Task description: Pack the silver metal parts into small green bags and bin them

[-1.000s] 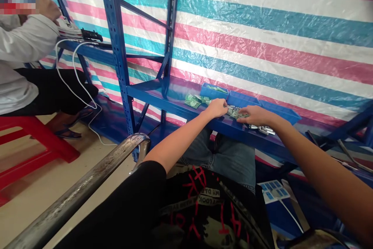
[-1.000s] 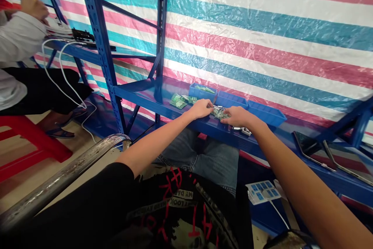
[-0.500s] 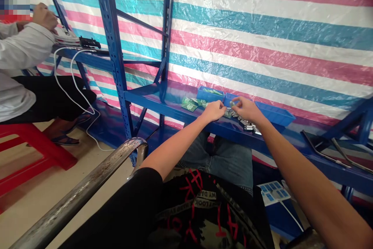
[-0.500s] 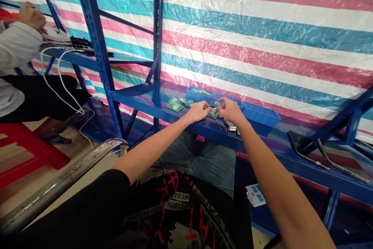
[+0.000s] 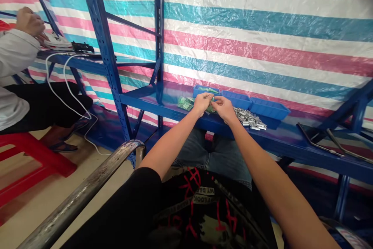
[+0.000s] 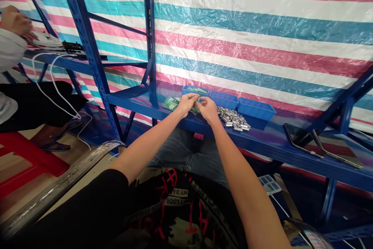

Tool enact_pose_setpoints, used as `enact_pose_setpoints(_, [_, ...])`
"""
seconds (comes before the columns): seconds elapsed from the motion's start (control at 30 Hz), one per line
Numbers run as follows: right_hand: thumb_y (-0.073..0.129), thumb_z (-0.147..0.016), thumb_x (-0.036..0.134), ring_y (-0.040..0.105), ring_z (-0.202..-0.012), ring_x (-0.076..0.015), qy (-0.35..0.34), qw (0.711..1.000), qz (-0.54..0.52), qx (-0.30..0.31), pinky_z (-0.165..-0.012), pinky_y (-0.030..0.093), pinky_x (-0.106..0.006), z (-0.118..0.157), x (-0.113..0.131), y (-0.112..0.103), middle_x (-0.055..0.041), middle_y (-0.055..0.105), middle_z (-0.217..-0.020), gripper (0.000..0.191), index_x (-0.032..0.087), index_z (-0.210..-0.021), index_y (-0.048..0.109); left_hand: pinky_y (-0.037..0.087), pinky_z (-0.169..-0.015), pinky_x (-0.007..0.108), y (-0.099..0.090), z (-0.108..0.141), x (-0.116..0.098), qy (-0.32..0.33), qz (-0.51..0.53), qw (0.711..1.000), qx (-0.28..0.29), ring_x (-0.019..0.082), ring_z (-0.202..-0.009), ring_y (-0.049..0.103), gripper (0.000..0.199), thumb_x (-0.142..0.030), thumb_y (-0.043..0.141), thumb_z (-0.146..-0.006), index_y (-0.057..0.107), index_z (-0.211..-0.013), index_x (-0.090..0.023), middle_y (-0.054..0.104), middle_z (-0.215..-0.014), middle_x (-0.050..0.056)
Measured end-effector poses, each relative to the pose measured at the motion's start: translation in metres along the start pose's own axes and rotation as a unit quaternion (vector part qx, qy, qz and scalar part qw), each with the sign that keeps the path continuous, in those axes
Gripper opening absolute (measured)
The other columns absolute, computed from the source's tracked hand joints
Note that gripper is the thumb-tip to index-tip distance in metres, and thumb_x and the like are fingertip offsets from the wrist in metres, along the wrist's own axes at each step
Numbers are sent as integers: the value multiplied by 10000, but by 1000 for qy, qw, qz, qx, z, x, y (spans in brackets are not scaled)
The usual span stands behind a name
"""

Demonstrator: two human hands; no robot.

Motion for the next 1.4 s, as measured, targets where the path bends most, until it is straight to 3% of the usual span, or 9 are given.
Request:
enact_pose_setpoints(0.1, [612, -669, 380, 544, -608, -127, 33, 998, -50, 23, -620, 472, -278, 0, -1, 0, -16, 599, -706, 371, 131, -945, 620, 441, -634, 190, 0, 1, -2, -4, 37, 999, -3, 85, -655, 558, 114, -202, 578, -835, 654, -844, -118, 646, -785, 24])
enact_pose_setpoints(0.2, [612, -646, 361, 524, -574, -110, 57, 994, -88, 1, -581, 452, -251, 1, 2, -2, -5, 588, -665, 310, 132, -855, 614, 429, -585, 191, -1, 4, -3, -13, 50, 999, -10, 79, -600, 538, 123, -226, 593, -835, 650, -842, -118, 625, -730, 13])
enact_pose_setpoints(0.47, [554, -656, 331, 554, -672, -117, 107, 982, -110, -111, -609, 456, -231, -1, -5, -15, -33, 622, -820, 320, 143, -912, 590, 407, -551, 197, 3, 11, -3, -30, 19, 999, 14, 61, -482, 483, 111, -172, 720, -728, 640, -788, -125, 577, -582, -22])
enact_pose_setpoints(0.7, [580, -689, 381, 507, -588, -110, 127, 982, -107, -94, -544, 425, -229, 6, -5, -14, -6, 565, -670, 256, 146, -788, 608, 424, -566, 195, 2, 12, -3, -27, -7, 999, 22, 72, -498, 490, 100, -169, 699, -739, 638, -812, -139, 560, -567, -33])
enact_pose_setpoints(0.93, [564, -688, 327, 437, -561, -96, 145, 978, -86, -124, -538, 403, -225, 9, -11, -18, 26, 486, -600, 171, 159, -722, 552, 443, -625, 201, 6, 10, 1, -29, -14, 999, 40, 82, -557, 530, 92, -189, 662, -772, 658, -849, -138, 611, -650, -10])
enact_pose_setpoints(1.4, [562, -715, 330, 453, -590, -91, 133, 981, -104, -92, -544, 361, -220, 11, -4, -17, 9, 529, -646, 203, 133, -735, 603, 365, -533, 167, 10, 18, -7, -27, 38, 991, 122, 52, -526, 499, 150, -126, 678, -769, 590, -891, -122, 546, -617, -33])
Point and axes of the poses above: each hand's wrist, its own z-axis away from the middle knuckle, its own y-axis out of the palm, x = y × z, the point moved 4 cm from there along -z, towards the middle knuckle
